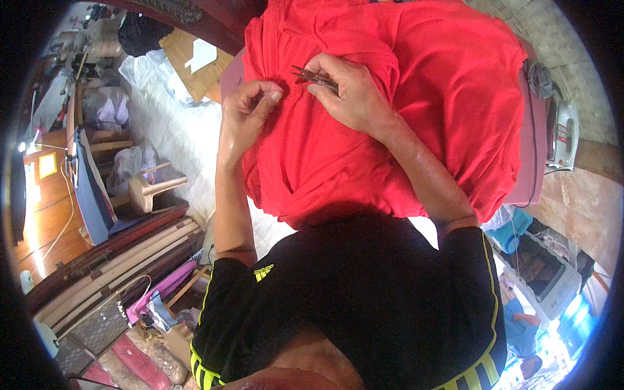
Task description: The person uses small scissors to trim loose threads and excess fabric from a large red garment. They repeatedly pinch and cut small sections of the material while holding the garment steady with their other hand.
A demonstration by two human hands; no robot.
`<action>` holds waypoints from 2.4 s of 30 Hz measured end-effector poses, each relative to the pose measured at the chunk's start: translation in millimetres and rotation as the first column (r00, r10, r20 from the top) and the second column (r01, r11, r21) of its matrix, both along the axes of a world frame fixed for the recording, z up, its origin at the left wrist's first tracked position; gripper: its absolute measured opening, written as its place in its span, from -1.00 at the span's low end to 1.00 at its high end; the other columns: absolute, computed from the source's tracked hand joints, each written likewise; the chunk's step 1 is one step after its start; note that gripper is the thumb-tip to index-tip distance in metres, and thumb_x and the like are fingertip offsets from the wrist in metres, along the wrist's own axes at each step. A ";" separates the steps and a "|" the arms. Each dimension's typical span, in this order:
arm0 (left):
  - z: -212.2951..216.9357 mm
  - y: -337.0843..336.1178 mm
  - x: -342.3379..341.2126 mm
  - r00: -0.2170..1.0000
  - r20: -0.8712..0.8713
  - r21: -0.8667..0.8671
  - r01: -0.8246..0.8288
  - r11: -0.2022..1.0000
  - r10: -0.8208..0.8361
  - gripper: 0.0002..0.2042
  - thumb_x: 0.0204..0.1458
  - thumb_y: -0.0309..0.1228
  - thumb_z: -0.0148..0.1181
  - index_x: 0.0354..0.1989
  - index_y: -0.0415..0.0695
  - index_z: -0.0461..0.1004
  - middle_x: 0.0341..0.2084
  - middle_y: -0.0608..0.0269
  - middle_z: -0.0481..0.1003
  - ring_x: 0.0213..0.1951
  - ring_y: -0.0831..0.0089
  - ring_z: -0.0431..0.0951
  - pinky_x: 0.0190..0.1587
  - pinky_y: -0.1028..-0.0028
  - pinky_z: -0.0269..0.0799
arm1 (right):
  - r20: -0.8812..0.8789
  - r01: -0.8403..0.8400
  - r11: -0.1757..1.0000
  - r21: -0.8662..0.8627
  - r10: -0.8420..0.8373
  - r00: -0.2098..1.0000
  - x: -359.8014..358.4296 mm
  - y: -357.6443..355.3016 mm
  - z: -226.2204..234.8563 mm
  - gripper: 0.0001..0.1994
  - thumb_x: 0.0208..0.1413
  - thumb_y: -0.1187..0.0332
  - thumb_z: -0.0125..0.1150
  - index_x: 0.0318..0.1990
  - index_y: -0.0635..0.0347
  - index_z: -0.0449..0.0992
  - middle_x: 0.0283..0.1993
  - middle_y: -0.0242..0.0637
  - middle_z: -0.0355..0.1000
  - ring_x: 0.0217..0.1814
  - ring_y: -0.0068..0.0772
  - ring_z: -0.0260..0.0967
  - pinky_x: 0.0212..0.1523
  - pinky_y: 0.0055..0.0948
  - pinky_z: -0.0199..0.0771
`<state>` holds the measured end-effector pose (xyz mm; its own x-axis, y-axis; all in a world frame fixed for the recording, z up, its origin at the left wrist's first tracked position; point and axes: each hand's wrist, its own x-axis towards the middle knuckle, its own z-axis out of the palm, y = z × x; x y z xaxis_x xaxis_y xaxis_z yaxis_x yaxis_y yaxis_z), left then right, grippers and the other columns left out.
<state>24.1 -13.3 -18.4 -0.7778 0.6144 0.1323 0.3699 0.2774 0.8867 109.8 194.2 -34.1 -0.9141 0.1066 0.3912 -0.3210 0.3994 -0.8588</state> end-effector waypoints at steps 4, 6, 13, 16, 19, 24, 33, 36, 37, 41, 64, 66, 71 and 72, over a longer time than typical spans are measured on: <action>4.3 7.3 15.6 0.986 -0.165 -0.002 0.034 0.999 -0.034 -0.87 0.14 -0.49 0.29 -0.21 -0.30 0.60 -0.49 0.24 0.54 -0.40 0.50 0.52 -0.28 0.49 0.41 | 0.060 -0.021 1.000 0.016 0.020 0.998 0.2 0.3 -0.7 -0.81 0.11 0.56 0.28 -0.14 0.23 0.45 -0.36 -0.41 0.45 -0.37 -0.63 0.33 -0.33 -0.53 0.35; 2.9 6.4 18.4 0.980 -0.190 -0.066 0.042 0.997 -0.054 -0.86 0.16 -0.48 0.29 -0.19 -0.29 0.60 -0.46 0.24 0.56 -0.37 0.51 0.54 -0.26 0.51 0.42 | 0.100 -0.031 0.999 0.015 0.030 0.995 0.4 1.6 2.2 -0.80 0.09 0.55 0.28 -0.13 0.25 0.46 -0.35 -0.26 0.49 -0.35 -0.46 0.46 -0.29 -0.41 0.44; -1.2 -3.3 18.9 0.979 -0.160 0.069 -0.115 0.991 0.124 -0.92 0.09 -0.53 0.29 -0.30 -0.30 0.62 -0.43 -0.02 0.61 -0.37 0.31 0.63 -0.29 0.40 0.46 | 0.057 -0.046 0.998 -0.030 0.048 0.997 19.1 -10.4 14.9 -0.68 0.13 0.46 0.28 0.03 0.21 0.39 -0.10 -0.16 0.49 -0.09 -0.31 0.54 -0.10 -0.33 0.53; 5.9 -7.1 18.6 0.963 -0.200 0.005 -0.182 0.983 0.179 -0.92 0.10 -0.54 0.28 -0.30 -0.30 0.60 -0.45 -0.02 0.59 -0.41 0.28 0.61 -0.30 0.39 0.46 | 0.018 -0.047 0.988 0.146 0.044 0.999 24.0 -10.0 15.6 -0.67 0.15 0.42 0.28 0.03 0.20 0.39 0.01 -0.14 0.44 -0.01 -0.19 0.53 -0.02 -0.25 0.55; 6.5 -11.6 18.5 0.964 -0.216 0.000 -0.161 0.987 0.158 -0.92 0.11 -0.53 0.26 -0.32 -0.31 0.57 -0.47 -0.01 0.57 -0.43 0.24 0.60 -0.33 0.39 0.45 | -0.020 -0.041 0.957 0.286 0.049 0.999 23.2 -14.9 11.1 -0.69 0.16 0.37 0.29 0.02 0.18 0.40 0.08 -0.16 0.39 0.00 -0.09 0.51 -0.03 -0.17 0.54; 17.0 -8.8 28.2 0.948 -0.254 0.006 -0.195 0.981 0.190 -0.94 0.10 -0.55 0.26 -0.34 -0.30 0.56 -0.49 0.02 0.55 -0.45 0.23 0.58 -0.35 0.39 0.45 | 0.092 -0.073 0.919 0.388 0.041 0.995 21.8 -24.3 21.4 -0.75 0.17 0.46 0.24 -0.01 0.20 0.43 0.13 -0.14 0.33 0.02 -0.05 0.48 -0.05 -0.20 0.54; 15.2 -10.0 27.5 0.930 -0.304 0.065 -0.196 0.978 0.207 -0.95 0.10 -0.55 0.26 -0.33 -0.28 0.57 -0.50 0.05 0.54 -0.47 0.25 0.55 -0.34 0.38 0.44 | 0.126 -0.098 0.920 0.379 0.054 0.991 11.6 -29.5 27.2 -0.79 0.17 0.44 0.24 -0.07 0.21 0.42 0.08 -0.19 0.33 -0.07 -0.07 0.48 -0.11 -0.17 0.52; 1.6 -17.3 21.4 0.927 -0.240 0.084 -0.277 0.957 0.289 -0.94 0.09 -0.55 0.27 -0.29 -0.27 0.58 -0.46 0.08 0.55 -0.43 0.29 0.56 -0.32 0.40 0.43 | 0.079 -0.087 0.929 0.358 0.062 0.995 10.8 -24.3 21.8 -0.80 0.18 0.38 0.25 -0.11 0.21 0.43 -0.03 -0.20 0.38 -0.09 -0.06 0.50 -0.14 -0.12 0.53; -2.3 -20.1 20.0 0.922 -0.214 0.088 -0.310 0.947 0.322 -0.92 0.09 -0.54 0.27 -0.27 -0.26 0.59 -0.44 0.09 0.55 -0.41 0.31 0.56 -0.31 0.41 0.43 | 0.060 -0.117 0.953 0.280 0.105 0.993 9.0 -22.1 16.6 -0.81 0.19 0.40 0.24 -0.10 0.22 0.43 -0.06 -0.19 0.39 -0.09 -0.10 0.50 -0.12 -0.16 0.52; 11.4 -19.9 26.8 0.996 -0.067 0.068 -0.057 0.996 0.062 -0.74 0.00 -0.54 0.35 -0.09 -0.23 0.59 -0.26 0.11 0.51 -0.26 0.33 0.55 -0.25 0.42 0.43 | 0.052 -0.197 0.980 0.019 0.195 0.979 4.6 -16.9 2.5 -0.82 0.21 0.46 0.21 -0.07 0.27 0.44 -0.18 -0.17 0.44 -0.12 -0.23 0.49 -0.07 -0.30 0.47; -1.5 -15.4 34.1 0.909 -0.318 0.124 -0.241 0.963 0.269 -0.97 0.06 -0.58 0.29 -0.40 -0.25 0.56 -0.50 0.11 0.55 -0.43 0.22 0.58 -0.33 0.39 0.47 | 0.188 -0.157 0.915 0.371 0.092 0.978 11.6 -32.2 25.8 -0.84 0.21 0.42 0.19 -0.08 0.17 0.45 -0.05 -0.19 0.36 -0.09 -0.03 0.45 -0.14 -0.15 0.48; -10.6 -23.5 27.1 0.880 -0.357 0.111 -0.294 0.949 0.314 -0.93 0.03 -0.60 0.29 -0.31 -0.24 0.57 -0.41 0.11 0.56 -0.40 0.26 0.58 -0.30 0.39 0.47 | 0.189 -0.167 0.925 0.342 0.106 0.976 11.6 -27.4 24.3 -0.84 0.21 0.45 0.19 -0.08 0.18 0.46 -0.07 -0.20 0.38 -0.13 -0.11 0.47 -0.17 -0.22 0.48; 0.9 -20.5 12.3 0.864 -0.432 0.127 -0.224 0.966 0.257 -0.45 -0.02 -0.66 0.24 0.22 -0.14 0.37 0.05 0.16 0.47 -0.27 0.38 0.54 -0.22 0.46 0.46 | 0.163 -0.171 0.980 -0.102 0.186 0.969 18.5 -7.0 18.6 -0.58 0.12 0.55 0.26 0.14 0.19 0.35 -0.07 -0.35 0.46 -0.14 -0.50 0.45 -0.16 -0.44 0.46; 13.3 -12.2 13.7 0.960 -0.253 0.127 -0.088 0.988 0.118 -0.43 -0.03 -0.66 0.23 0.24 -0.14 0.36 0.06 0.17 0.48 -0.27 0.38 0.54 -0.20 0.46 0.46 | 0.202 -0.139 0.967 -0.212 0.183 0.962 23.0 -4.4 21.1 -0.53 0.10 0.60 0.25 0.18 0.19 0.33 -0.06 -0.43 0.46 -0.15 -0.62 0.41 -0.18 -0.50 0.42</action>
